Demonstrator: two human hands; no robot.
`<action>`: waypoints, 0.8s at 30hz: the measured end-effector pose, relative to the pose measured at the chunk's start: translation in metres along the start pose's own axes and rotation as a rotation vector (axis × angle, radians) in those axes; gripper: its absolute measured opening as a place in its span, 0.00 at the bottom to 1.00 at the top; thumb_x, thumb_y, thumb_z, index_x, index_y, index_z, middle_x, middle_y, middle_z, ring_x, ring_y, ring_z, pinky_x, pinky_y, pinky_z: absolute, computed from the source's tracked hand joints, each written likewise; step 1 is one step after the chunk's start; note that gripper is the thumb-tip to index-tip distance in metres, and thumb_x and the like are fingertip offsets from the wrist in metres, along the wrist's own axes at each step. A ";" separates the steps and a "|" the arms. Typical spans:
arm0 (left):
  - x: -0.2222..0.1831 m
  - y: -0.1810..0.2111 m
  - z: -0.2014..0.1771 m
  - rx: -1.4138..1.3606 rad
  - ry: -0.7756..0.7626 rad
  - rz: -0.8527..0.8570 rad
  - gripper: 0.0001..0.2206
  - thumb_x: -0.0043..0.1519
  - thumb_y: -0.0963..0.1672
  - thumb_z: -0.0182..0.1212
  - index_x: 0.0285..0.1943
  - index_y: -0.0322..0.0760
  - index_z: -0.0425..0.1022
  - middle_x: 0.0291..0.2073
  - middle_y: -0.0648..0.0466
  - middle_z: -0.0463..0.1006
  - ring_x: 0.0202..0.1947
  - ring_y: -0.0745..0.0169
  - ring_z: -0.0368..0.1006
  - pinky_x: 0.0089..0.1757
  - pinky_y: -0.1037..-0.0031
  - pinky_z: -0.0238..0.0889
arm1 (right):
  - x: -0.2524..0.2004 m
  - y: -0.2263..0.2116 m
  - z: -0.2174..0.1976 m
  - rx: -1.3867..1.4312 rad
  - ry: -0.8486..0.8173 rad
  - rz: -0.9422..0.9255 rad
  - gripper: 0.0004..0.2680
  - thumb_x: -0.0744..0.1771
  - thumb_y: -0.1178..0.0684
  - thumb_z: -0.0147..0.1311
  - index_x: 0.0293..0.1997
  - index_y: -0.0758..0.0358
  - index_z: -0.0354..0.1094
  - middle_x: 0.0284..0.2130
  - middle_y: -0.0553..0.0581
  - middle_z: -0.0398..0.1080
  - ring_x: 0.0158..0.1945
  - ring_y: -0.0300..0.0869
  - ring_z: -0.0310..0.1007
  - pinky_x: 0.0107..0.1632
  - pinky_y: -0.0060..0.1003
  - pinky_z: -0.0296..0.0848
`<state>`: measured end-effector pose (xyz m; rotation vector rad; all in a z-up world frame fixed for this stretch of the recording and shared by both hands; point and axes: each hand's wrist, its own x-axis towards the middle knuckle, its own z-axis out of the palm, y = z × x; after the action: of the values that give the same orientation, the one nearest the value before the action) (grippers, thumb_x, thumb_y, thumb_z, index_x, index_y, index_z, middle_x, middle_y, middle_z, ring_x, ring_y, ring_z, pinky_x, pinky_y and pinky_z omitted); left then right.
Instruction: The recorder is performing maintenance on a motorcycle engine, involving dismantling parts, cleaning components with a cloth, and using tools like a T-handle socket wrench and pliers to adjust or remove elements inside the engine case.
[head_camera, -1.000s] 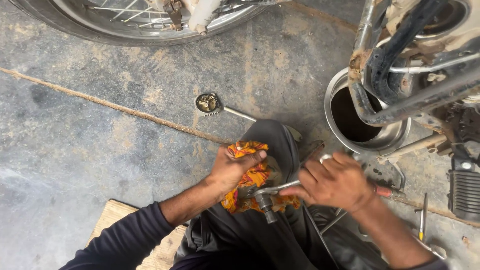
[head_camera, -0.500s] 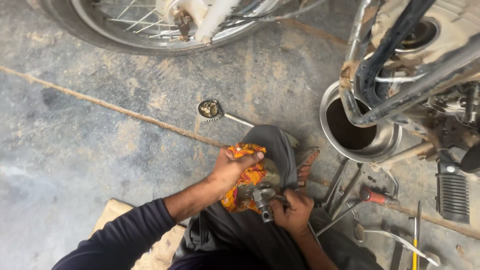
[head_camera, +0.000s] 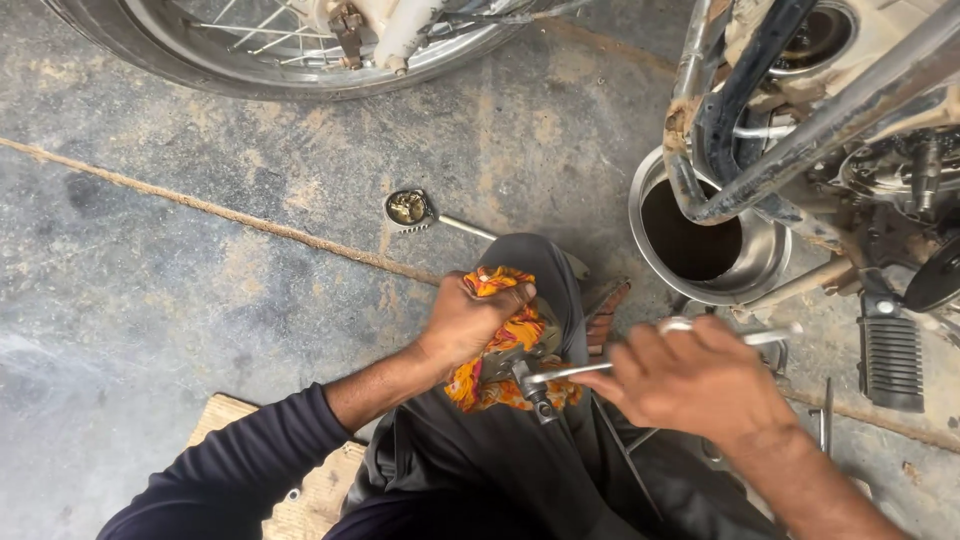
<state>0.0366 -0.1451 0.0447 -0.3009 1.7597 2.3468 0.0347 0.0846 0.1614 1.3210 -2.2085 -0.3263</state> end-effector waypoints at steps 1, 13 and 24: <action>-0.002 0.005 0.002 0.047 0.013 0.001 0.09 0.60 0.44 0.67 0.38 0.30 0.83 0.29 0.54 0.85 0.28 0.71 0.79 0.32 0.74 0.73 | 0.014 0.001 -0.005 -0.085 -0.018 -0.168 0.22 0.66 0.32 0.53 0.15 0.54 0.61 0.14 0.46 0.60 0.18 0.36 0.55 0.31 0.36 0.56; 0.004 0.012 0.001 0.129 -0.159 0.020 0.10 0.57 0.43 0.72 0.41 0.29 0.82 0.32 0.50 0.86 0.32 0.67 0.83 0.36 0.73 0.80 | 0.035 0.018 0.034 -0.227 0.115 -0.645 0.19 0.71 0.40 0.47 0.16 0.46 0.54 0.14 0.41 0.52 0.20 0.32 0.54 0.33 0.32 0.53; 0.024 -0.023 -0.025 -0.080 -0.076 -0.015 0.07 0.61 0.43 0.67 0.41 0.31 0.81 0.31 0.49 0.84 0.28 0.67 0.81 0.31 0.73 0.77 | -0.064 -0.064 0.183 0.470 0.168 0.217 0.19 0.67 0.36 0.55 0.20 0.57 0.59 0.17 0.49 0.62 0.17 0.37 0.57 0.25 0.36 0.56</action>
<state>0.0205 -0.1617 0.0105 -0.2323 1.6272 2.3889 0.0032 0.0970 -0.0402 1.2594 -2.3349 0.3954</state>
